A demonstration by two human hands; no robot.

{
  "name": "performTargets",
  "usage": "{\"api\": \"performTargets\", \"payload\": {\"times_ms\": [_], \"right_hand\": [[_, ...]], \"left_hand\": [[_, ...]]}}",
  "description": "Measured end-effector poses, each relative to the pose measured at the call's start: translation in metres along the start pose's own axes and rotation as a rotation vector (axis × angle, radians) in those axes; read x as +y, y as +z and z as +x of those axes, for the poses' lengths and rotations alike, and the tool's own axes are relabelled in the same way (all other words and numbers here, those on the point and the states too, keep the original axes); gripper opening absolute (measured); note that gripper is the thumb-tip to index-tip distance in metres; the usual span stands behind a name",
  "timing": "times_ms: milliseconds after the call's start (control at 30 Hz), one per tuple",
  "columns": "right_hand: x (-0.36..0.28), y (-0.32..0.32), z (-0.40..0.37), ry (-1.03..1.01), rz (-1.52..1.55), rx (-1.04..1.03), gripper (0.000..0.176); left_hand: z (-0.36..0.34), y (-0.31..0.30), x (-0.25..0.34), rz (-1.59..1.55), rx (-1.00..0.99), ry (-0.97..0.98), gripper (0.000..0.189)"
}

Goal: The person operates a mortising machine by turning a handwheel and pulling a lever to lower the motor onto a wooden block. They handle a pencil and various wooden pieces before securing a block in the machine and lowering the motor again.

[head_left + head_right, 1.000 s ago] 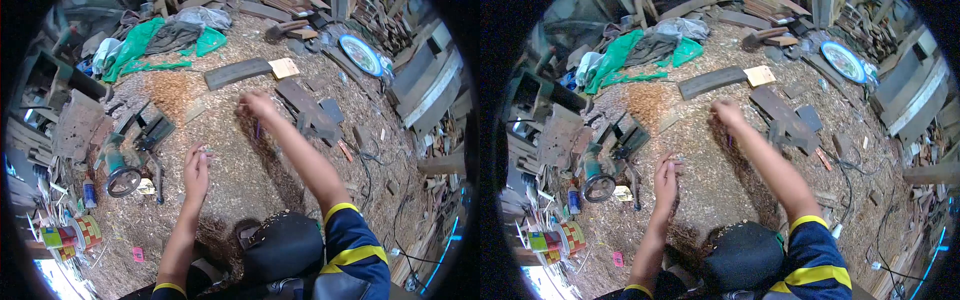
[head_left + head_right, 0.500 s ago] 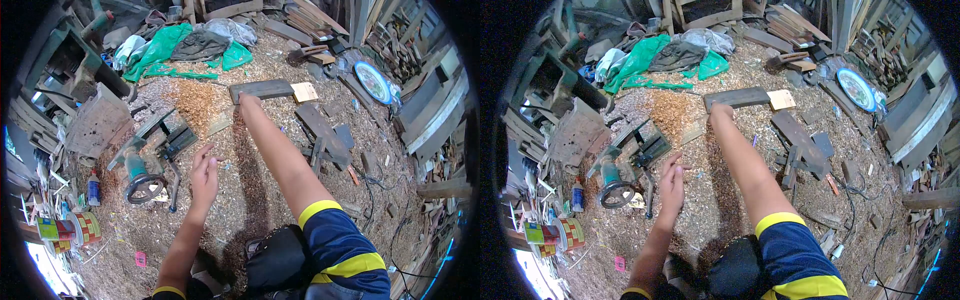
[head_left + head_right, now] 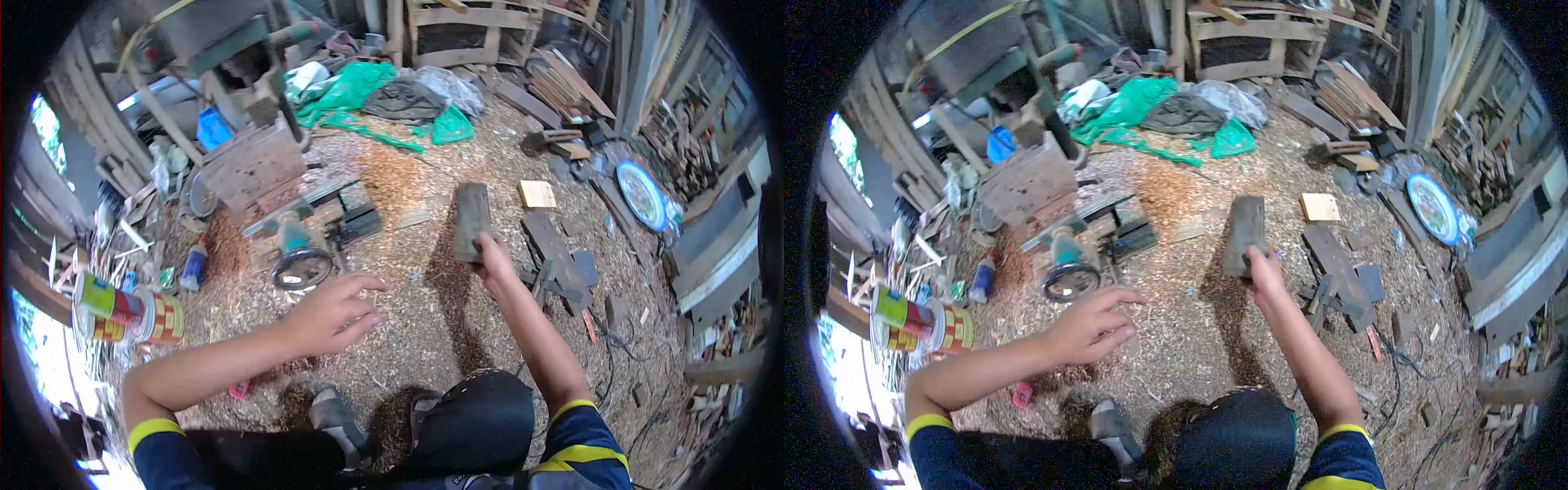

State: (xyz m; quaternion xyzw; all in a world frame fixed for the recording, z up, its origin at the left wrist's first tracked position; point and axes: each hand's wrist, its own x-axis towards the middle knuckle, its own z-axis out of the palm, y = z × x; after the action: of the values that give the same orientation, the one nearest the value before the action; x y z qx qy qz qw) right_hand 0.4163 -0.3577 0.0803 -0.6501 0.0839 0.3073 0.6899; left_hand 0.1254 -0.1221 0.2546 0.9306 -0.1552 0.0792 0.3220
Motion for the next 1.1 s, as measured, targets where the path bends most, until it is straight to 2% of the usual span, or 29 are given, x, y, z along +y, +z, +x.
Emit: {"api": "performTargets", "payload": {"times_ms": [67, 133, 167, 233, 267, 333, 433, 467, 500, 567, 600, 667, 733, 800, 833, 900, 1000, 1100], "right_hand": [[-0.021, 0.005, -0.040, 0.029, -0.025, -0.095, 0.048], [-0.047, 0.017, -0.094, 0.069, -0.059, -0.178, 0.049], [-0.062, 0.029, -0.126, 0.003, -0.123, -0.217, 0.049], [-0.083, 0.050, -0.173, -0.070, -0.211, -0.274, 0.049], [-0.088, 0.058, -0.193, -0.134, -0.133, -0.304, 0.049], [-0.096, 0.068, -0.213, -0.224, -0.043, -0.342, 0.049], [-0.102, 0.078, -0.228, -0.422, -0.301, -0.478, 0.047], [-0.103, 0.086, -0.235, -0.427, -0.304, -0.476, 0.047], [-0.103, 0.092, -0.243, -0.510, -0.476, -0.432, 0.048], [-0.101, 0.105, -0.251, -0.716, -0.718, -0.357, 0.052], [-0.108, 0.114, -0.261, -0.723, -0.724, -0.354, 0.052], [-0.124, 0.135, -0.286, -0.894, -1.013, -0.273, 0.053], [-0.127, 0.152, -0.291, -0.964, -1.006, -0.294, 0.051], [-0.135, 0.176, -0.300, -1.021, -1.023, -0.326, 0.064], [-0.137, 0.189, -0.300, -1.019, -1.025, -0.321, 0.064], [-0.141, 0.213, -0.297, -1.248, -1.059, -0.359, 0.073], [-0.149, 0.243, -0.299, -1.277, -1.201, -0.298, 0.080], [-0.149, 0.264, -0.293, -1.226, -1.236, -0.253, 0.078]], "left_hand": [[-0.002, -0.030, 0.002, 0.047, 0.020, 0.052, 0.023], [-0.003, -0.058, 0.005, 0.131, 0.155, 0.061, 0.019], [-0.003, -0.070, 0.005, 0.130, 0.164, 0.050, 0.019], [-0.003, -0.090, 0.008, 0.240, 0.376, -0.025, 0.014], [-0.007, -0.096, 0.009, 0.248, 0.393, -0.032, 0.014], [-0.012, -0.108, 0.001, 0.271, 0.635, -0.129, 0.014], [-0.035, -0.116, -0.005, 0.261, 0.657, -0.172, 0.027], [-0.043, -0.117, -0.006, 0.243, 0.684, -0.195, 0.034], [-0.056, -0.120, -0.009, 0.211, 0.637, -0.235, 0.045], [-0.074, -0.125, -0.019, 0.190, 0.638, -0.223, 0.045], [-0.080, -0.128, -0.025, 0.173, 0.630, -0.212, 0.045], [-0.090, -0.140, -0.033, 0.185, 0.650, -0.204, 0.045], [-0.096, -0.151, -0.042, 0.199, 0.666, -0.198, 0.045], [-0.096, -0.162, -0.053, 0.102, 0.764, -0.203, 0.045], [-0.096, -0.165, -0.062, 0.098, 0.762, -0.200, 0.045], [-0.094, -0.167, -0.076, 0.063, 0.890, -0.194, 0.044], [-0.095, -0.174, -0.081, 0.020, 0.910, -0.228, 0.045], [-0.094, -0.180, -0.085, 0.058, 0.891, -0.233, 0.049]]}}
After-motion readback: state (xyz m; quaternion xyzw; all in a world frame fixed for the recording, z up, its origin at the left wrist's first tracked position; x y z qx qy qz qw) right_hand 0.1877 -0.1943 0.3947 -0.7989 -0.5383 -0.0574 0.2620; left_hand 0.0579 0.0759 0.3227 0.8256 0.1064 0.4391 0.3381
